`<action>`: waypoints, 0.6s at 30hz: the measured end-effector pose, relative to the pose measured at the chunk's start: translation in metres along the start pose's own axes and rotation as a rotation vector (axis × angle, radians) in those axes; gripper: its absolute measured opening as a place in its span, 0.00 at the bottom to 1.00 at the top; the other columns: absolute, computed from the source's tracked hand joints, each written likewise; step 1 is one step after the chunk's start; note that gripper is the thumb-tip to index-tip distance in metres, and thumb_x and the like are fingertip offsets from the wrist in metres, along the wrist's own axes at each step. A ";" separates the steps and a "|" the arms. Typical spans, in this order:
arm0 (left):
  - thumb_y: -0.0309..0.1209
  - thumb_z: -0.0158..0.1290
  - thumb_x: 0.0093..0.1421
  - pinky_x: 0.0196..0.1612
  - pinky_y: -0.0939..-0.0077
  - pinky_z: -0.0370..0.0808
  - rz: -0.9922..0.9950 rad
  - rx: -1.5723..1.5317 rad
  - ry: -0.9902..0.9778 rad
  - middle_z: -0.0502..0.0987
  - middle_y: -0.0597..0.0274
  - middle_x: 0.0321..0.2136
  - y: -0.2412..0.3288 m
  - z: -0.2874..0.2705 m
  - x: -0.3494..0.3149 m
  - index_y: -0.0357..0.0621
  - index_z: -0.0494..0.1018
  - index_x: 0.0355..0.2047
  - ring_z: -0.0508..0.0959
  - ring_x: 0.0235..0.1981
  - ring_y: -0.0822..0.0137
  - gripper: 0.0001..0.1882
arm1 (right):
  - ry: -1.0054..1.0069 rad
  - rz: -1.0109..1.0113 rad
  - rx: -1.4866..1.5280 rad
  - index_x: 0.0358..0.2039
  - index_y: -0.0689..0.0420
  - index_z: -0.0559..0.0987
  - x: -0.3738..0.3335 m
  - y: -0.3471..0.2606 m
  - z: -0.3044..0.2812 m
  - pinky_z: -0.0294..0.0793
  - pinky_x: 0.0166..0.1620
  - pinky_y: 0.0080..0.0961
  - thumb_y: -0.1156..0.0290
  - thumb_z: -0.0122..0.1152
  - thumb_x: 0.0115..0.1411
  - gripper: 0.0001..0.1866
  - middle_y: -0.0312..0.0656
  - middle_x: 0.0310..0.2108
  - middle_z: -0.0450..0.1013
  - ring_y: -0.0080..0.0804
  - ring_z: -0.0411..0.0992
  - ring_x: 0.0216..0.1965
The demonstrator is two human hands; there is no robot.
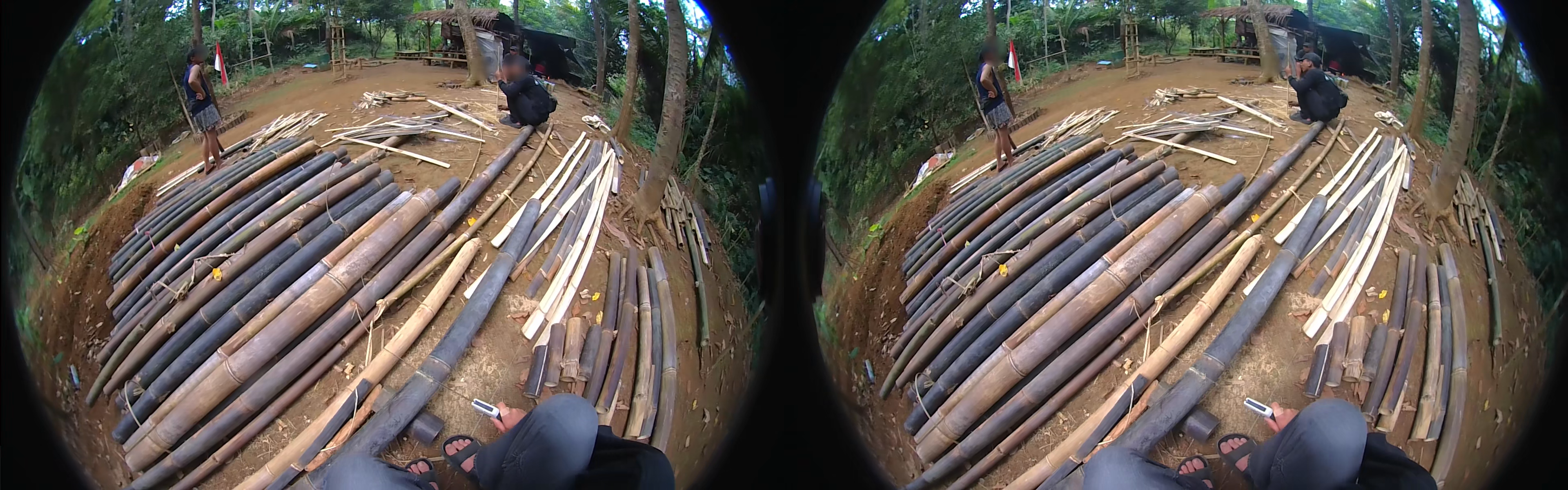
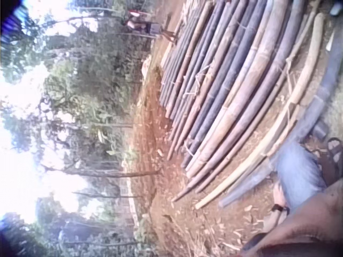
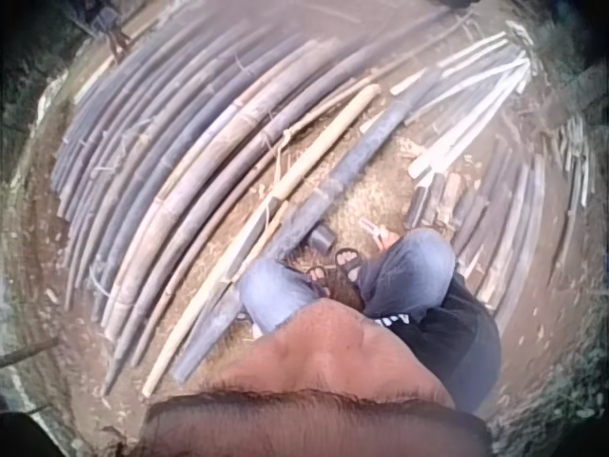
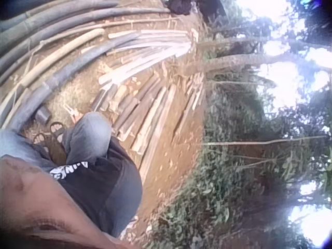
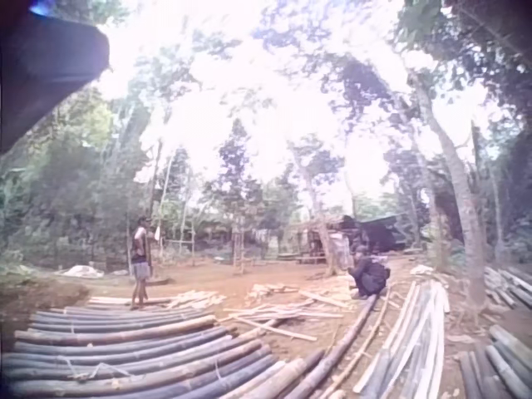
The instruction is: The person saws a large bamboo pole while sitting on the ground, holding the pole steady with one hand and using a hand saw with the other.
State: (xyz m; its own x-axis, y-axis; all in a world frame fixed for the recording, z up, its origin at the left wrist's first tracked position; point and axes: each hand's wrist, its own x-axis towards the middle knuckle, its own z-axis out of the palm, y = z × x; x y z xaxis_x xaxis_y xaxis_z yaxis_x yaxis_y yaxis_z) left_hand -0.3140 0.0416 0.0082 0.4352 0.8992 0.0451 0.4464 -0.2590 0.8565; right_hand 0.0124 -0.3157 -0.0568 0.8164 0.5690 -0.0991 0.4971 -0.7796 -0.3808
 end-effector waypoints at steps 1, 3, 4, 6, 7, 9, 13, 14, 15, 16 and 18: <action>0.28 0.45 0.65 0.66 0.52 0.62 -0.012 -0.031 -0.005 0.68 0.41 0.62 -0.022 -0.015 -0.023 0.38 0.67 0.62 0.66 0.63 0.40 0.25 | -0.037 -0.001 -0.002 0.46 0.55 0.68 0.001 0.004 0.006 0.74 0.28 0.52 0.56 0.61 0.63 0.20 0.55 0.22 0.76 0.59 0.77 0.24; 0.28 0.45 0.65 0.66 0.53 0.62 0.047 -0.027 -0.028 0.68 0.41 0.62 -0.070 -0.047 -0.039 0.37 0.67 0.62 0.66 0.63 0.40 0.25 | -0.065 -0.037 0.013 0.47 0.55 0.68 0.020 -0.017 0.008 0.74 0.28 0.52 0.56 0.61 0.63 0.20 0.55 0.22 0.76 0.59 0.77 0.25; 0.27 0.48 0.63 0.66 0.53 0.62 0.193 0.199 -0.204 0.66 0.42 0.63 -0.127 -0.045 0.007 0.39 0.65 0.64 0.65 0.64 0.42 0.28 | -0.075 -0.057 0.024 0.47 0.55 0.68 0.027 -0.029 0.009 0.74 0.29 0.52 0.56 0.61 0.63 0.20 0.55 0.22 0.76 0.59 0.77 0.25; 0.32 0.55 0.58 0.63 0.55 0.64 0.409 0.371 -0.391 0.68 0.44 0.59 -0.148 -0.007 0.071 0.39 0.66 0.61 0.68 0.60 0.45 0.30 | -0.087 -0.036 -0.001 0.47 0.55 0.68 0.021 -0.027 0.000 0.74 0.29 0.53 0.56 0.61 0.63 0.20 0.55 0.23 0.76 0.59 0.77 0.26; 0.39 0.59 0.55 0.59 0.56 0.67 0.433 0.374 -0.401 0.71 0.45 0.54 -0.088 0.016 0.089 0.38 0.70 0.55 0.71 0.56 0.47 0.30 | -0.107 -0.026 -0.013 0.47 0.55 0.68 0.018 -0.024 -0.005 0.74 0.29 0.53 0.56 0.61 0.63 0.20 0.55 0.23 0.76 0.59 0.77 0.26; 0.50 0.63 0.51 0.56 0.58 0.70 0.494 0.426 -0.432 0.74 0.44 0.51 0.024 0.055 0.111 0.36 0.73 0.53 0.73 0.53 0.48 0.36 | -0.119 0.004 -0.036 0.47 0.55 0.68 0.010 -0.020 -0.017 0.74 0.30 0.53 0.55 0.61 0.64 0.20 0.55 0.23 0.76 0.59 0.77 0.27; 0.65 0.60 0.51 0.60 0.55 0.68 0.505 0.697 -0.587 0.71 0.40 0.56 0.083 0.112 0.120 0.33 0.68 0.58 0.71 0.58 0.46 0.49 | -0.149 0.007 -0.045 0.47 0.55 0.68 0.014 -0.039 -0.036 0.74 0.30 0.54 0.55 0.60 0.64 0.20 0.56 0.24 0.76 0.60 0.77 0.28; 0.67 0.59 0.50 0.60 0.54 0.68 0.505 0.686 -0.651 0.70 0.40 0.56 0.089 0.126 0.118 0.32 0.67 0.59 0.71 0.59 0.47 0.52 | -0.153 0.002 -0.047 0.47 0.55 0.68 0.016 -0.039 -0.041 0.74 0.31 0.54 0.55 0.60 0.64 0.20 0.56 0.24 0.76 0.60 0.77 0.28; 0.69 0.59 0.49 0.60 0.54 0.68 0.507 0.700 -0.662 0.70 0.40 0.56 0.091 0.135 0.115 0.32 0.68 0.58 0.71 0.59 0.46 0.53 | -0.154 -0.002 -0.046 0.47 0.55 0.67 0.018 -0.040 -0.043 0.74 0.31 0.54 0.55 0.60 0.64 0.20 0.56 0.24 0.76 0.60 0.77 0.29; 0.70 0.58 0.48 0.61 0.53 0.67 0.508 0.714 -0.672 0.71 0.40 0.56 0.091 0.142 0.113 0.31 0.68 0.58 0.71 0.59 0.46 0.54 | -0.152 -0.016 -0.049 0.47 0.55 0.67 0.020 -0.041 -0.045 0.74 0.31 0.54 0.55 0.60 0.64 0.20 0.56 0.24 0.76 0.60 0.77 0.29; 0.72 0.58 0.47 0.60 0.52 0.67 0.510 0.731 -0.681 0.71 0.40 0.55 0.090 0.153 0.116 0.31 0.69 0.57 0.71 0.58 0.45 0.55 | -0.144 -0.059 -0.034 0.47 0.55 0.67 0.021 -0.031 -0.046 0.73 0.31 0.55 0.55 0.59 0.65 0.20 0.58 0.23 0.75 0.61 0.77 0.29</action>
State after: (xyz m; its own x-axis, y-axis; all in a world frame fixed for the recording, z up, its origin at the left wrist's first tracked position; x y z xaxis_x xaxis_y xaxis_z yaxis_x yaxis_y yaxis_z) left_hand -0.1037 0.0681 0.0114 0.9351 0.3065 -0.1782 0.3483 -0.8878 0.3008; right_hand 0.0274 -0.2919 -0.0046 0.7360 0.6439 -0.2091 0.5547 -0.7506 -0.3591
